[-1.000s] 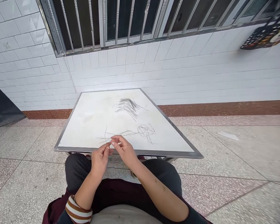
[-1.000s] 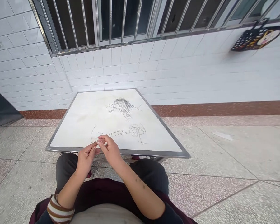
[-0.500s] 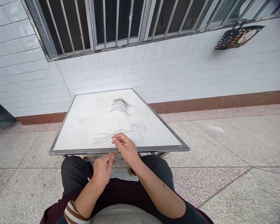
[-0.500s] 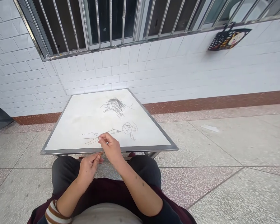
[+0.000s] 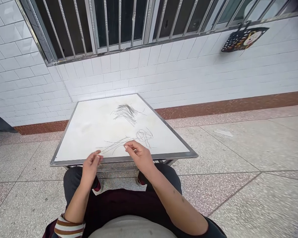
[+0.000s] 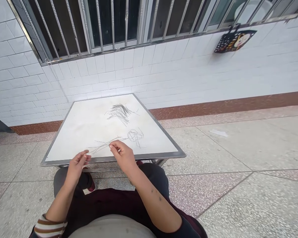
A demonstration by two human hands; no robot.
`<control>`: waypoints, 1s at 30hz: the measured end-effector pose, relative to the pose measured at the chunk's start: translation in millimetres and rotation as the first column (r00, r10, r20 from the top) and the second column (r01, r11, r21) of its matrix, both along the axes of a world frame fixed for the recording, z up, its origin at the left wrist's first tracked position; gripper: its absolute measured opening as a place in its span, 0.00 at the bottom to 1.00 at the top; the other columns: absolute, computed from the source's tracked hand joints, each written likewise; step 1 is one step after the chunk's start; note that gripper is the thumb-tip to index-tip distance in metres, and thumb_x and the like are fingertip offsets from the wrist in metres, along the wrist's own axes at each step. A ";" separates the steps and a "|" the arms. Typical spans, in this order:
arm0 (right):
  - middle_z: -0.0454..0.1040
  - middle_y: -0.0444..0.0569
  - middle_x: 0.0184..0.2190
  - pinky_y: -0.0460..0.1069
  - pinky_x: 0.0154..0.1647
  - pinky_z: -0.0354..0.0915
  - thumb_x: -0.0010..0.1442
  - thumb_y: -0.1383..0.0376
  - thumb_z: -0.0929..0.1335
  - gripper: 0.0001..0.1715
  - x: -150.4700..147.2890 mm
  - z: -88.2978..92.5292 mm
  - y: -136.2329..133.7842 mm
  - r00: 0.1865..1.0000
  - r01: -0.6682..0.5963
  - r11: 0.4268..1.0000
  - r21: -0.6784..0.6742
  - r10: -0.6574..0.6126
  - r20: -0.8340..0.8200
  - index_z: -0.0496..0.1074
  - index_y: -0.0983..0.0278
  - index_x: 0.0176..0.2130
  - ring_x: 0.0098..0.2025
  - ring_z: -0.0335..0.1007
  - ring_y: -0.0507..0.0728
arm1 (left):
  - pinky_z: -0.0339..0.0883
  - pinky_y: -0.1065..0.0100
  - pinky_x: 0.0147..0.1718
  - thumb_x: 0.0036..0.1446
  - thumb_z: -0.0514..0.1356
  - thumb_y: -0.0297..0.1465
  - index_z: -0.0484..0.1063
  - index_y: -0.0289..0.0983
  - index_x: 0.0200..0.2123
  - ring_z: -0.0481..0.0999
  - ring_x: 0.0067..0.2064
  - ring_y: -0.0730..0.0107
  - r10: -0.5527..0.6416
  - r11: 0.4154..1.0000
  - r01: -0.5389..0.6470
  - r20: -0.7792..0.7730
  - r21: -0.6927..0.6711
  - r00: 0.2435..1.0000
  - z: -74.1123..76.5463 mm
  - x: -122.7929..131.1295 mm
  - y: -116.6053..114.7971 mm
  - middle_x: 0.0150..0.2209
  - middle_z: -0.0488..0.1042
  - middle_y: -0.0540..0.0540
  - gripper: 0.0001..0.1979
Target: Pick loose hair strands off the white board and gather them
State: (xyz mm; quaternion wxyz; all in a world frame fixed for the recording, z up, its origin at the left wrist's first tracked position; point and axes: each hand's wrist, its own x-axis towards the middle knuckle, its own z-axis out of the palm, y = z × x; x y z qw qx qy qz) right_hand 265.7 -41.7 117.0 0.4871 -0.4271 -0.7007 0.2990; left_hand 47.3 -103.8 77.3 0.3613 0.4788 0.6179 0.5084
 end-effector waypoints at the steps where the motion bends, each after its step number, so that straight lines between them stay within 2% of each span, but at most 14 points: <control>1: 0.74 0.44 0.29 0.47 0.29 0.62 0.62 0.61 0.63 0.09 -1.4 0.0 -2.7 0.999 -0.015 0.999 0.033 0.014 0.050 0.72 0.60 0.34 0.29 0.68 0.53 | 0.69 0.62 0.43 0.59 0.56 0.43 0.70 0.33 0.53 0.77 0.44 0.62 0.070 0.995 -0.073 0.047 0.071 0.996 12.8 -5.2 0.7 0.42 0.78 0.39 0.25; 2: 0.73 0.44 0.29 0.47 0.30 0.62 0.62 0.62 0.63 0.09 -3.0 0.3 -5.2 0.994 -0.029 0.997 0.067 0.022 0.105 0.71 0.60 0.34 0.29 0.67 0.53 | 0.69 0.61 0.44 0.58 0.57 0.43 0.70 0.35 0.53 0.77 0.44 0.62 0.092 0.988 -0.098 0.059 0.122 0.994 25.3 -7.9 0.3 0.43 0.78 0.40 0.24; 4: 0.72 0.44 0.28 0.47 0.30 0.60 0.63 0.65 0.62 0.09 -6.3 1.7 -9.1 0.978 -0.044 0.991 0.129 0.016 0.207 0.71 0.60 0.33 0.29 0.66 0.53 | 0.66 0.62 0.48 0.57 0.60 0.41 0.70 0.36 0.53 0.75 0.46 0.64 0.063 0.979 -0.066 0.025 0.194 0.998 46.2 -5.7 -2.8 0.42 0.78 0.42 0.23; 7: 0.71 0.43 0.26 0.47 0.28 0.59 0.63 0.67 0.62 0.09 -10.8 5.7 -13.7 0.958 -0.043 0.983 0.180 -0.010 0.287 0.70 0.60 0.32 0.28 0.65 0.53 | 0.67 0.64 0.47 0.54 0.63 0.37 0.71 0.37 0.53 0.76 0.42 0.66 0.009 0.974 0.005 -0.062 0.225 0.998 61.3 8.4 -9.8 0.41 0.78 0.43 0.23; 13: 0.73 0.44 0.30 0.46 0.27 0.60 0.64 0.65 0.62 0.09 -10.4 7.7 -19.3 0.965 -0.091 0.984 0.153 0.049 0.257 0.71 0.59 0.38 0.27 0.67 0.52 | 0.69 0.63 0.46 0.60 0.59 0.34 0.72 0.41 0.52 0.77 0.41 0.67 -0.008 0.961 0.061 -0.192 0.270 0.981 57.1 25.2 -21.0 0.41 0.79 0.45 0.17; 16: 0.74 0.44 0.32 0.46 0.28 0.61 0.65 0.65 0.62 0.09 -8.3 6.3 -20.1 0.971 -0.117 0.982 0.148 0.082 0.226 0.72 0.58 0.39 0.27 0.67 0.52 | 0.71 0.66 0.40 0.60 0.58 0.33 0.70 0.43 0.55 0.77 0.41 0.68 0.020 0.946 0.072 -0.277 0.317 0.961 57.4 24.5 -24.0 0.45 0.78 0.44 0.19; 18: 0.74 0.43 0.30 0.46 0.27 0.61 0.64 0.66 0.62 0.09 -8.1 6.1 -20.4 0.967 -0.101 0.982 0.160 0.059 0.246 0.72 0.59 0.38 0.27 0.66 0.51 | 0.72 0.67 0.39 0.60 0.59 0.32 0.69 0.44 0.56 0.77 0.41 0.69 0.032 0.933 0.088 -0.324 0.349 0.945 59.1 24.1 -25.4 0.46 0.77 0.45 0.20; 20: 0.73 0.43 0.29 0.46 0.27 0.60 0.63 0.68 0.62 0.09 -8.5 6.5 -21.1 0.964 -0.064 0.981 0.182 0.013 0.267 0.71 0.60 0.36 0.26 0.66 0.51 | 0.71 0.65 0.43 0.59 0.60 0.32 0.69 0.44 0.55 0.77 0.41 0.68 0.021 0.923 0.117 -0.352 0.365 0.936 60.2 25.0 -26.5 0.45 0.78 0.45 0.20; 24: 0.71 0.43 0.25 0.46 0.27 0.60 0.62 0.68 0.63 0.08 -8.8 7.4 -23.1 0.963 -0.028 0.977 0.209 -0.030 0.267 0.71 0.61 0.33 0.25 0.65 0.51 | 0.71 0.62 0.46 0.59 0.60 0.32 0.71 0.41 0.52 0.78 0.43 0.66 0.011 0.924 0.100 -0.287 0.368 0.958 58.6 29.7 -28.6 0.46 0.78 0.44 0.17; 30: 0.75 0.45 0.30 0.46 0.26 0.62 0.63 0.63 0.64 0.08 -5.1 7.9 -22.8 0.983 -0.143 0.986 0.085 0.131 0.131 0.73 0.59 0.36 0.27 0.68 0.52 | 0.70 0.62 0.46 0.60 0.59 0.32 0.73 0.40 0.50 0.78 0.43 0.65 0.039 0.928 0.053 -0.237 0.369 0.971 57.0 31.9 -31.1 0.45 0.78 0.44 0.14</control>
